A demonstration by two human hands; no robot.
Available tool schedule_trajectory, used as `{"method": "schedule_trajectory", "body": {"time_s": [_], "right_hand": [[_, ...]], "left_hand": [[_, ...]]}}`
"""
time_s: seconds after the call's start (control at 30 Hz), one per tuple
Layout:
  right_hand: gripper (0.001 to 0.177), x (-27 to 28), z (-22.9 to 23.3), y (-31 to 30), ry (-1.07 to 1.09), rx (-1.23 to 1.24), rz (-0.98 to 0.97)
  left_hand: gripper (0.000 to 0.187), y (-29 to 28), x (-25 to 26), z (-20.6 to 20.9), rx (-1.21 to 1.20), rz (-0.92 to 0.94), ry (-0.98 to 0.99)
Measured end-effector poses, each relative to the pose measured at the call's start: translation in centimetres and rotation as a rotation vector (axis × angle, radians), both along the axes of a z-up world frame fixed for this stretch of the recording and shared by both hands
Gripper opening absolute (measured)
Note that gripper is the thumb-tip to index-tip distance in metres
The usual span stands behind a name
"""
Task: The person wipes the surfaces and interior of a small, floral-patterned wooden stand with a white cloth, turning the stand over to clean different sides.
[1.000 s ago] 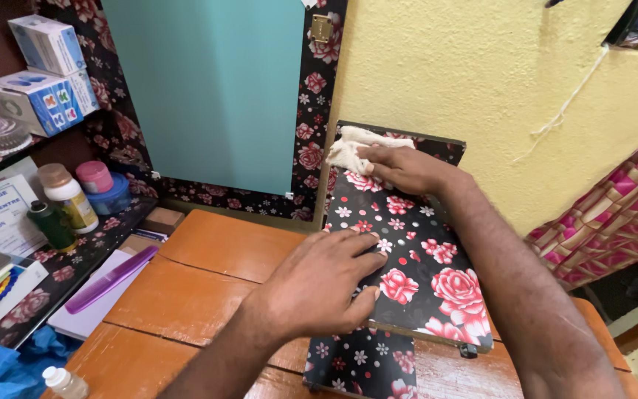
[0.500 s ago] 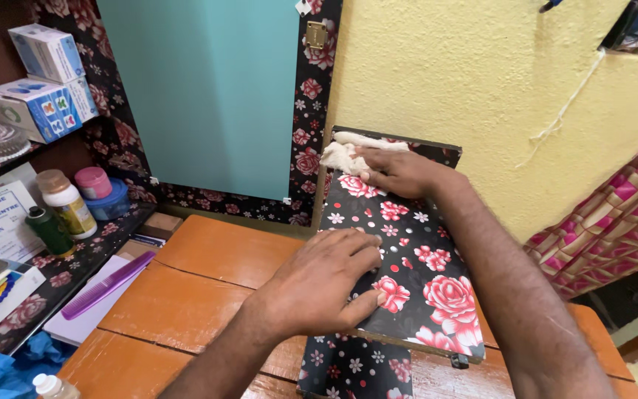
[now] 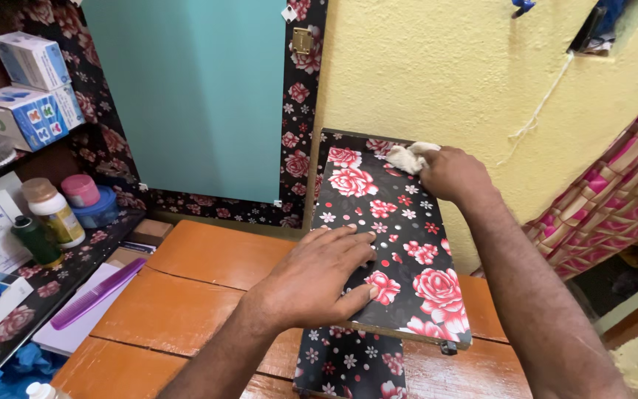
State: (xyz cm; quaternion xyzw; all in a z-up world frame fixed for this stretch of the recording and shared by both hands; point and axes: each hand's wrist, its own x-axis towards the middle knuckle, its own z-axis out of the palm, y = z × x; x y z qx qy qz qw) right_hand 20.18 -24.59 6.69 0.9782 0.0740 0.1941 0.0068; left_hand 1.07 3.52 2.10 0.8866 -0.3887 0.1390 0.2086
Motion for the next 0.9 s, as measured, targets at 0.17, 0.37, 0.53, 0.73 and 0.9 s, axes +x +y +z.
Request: {"method": "schedule_trajectory", "body": {"time_s": [0.17,0.37,0.53,0.73,0.9], "right_hand": [[0.036,1.1,-0.9,0.5,-0.07,-0.034,0.075],[0.05,1.7,-2.7,2.5,0.093,0.107,0.72],[0.055,1.9,-2.7,3.2,0.272,0.137,0.804],[0.051,2.5,-2.8,0.7,0.082,0.071,0.515],[0.048,0.4,-2.6,-1.0,-0.01,0.088,0.276]], "left_hand": [[0.057,0.1,-0.1,0.2,0.002,0.004,-0.002],[0.054,-0.6,-0.3,0.0,-0.024,0.001,-0.041],[0.053,-0.4,-0.4,0.1,-0.027,-0.007,-0.043],[0.054,-0.5,-0.4,0.4,-0.027,-0.009,-0.045],[0.055,-0.3,-0.3,0.2,-0.039,-0.02,-0.043]]}}
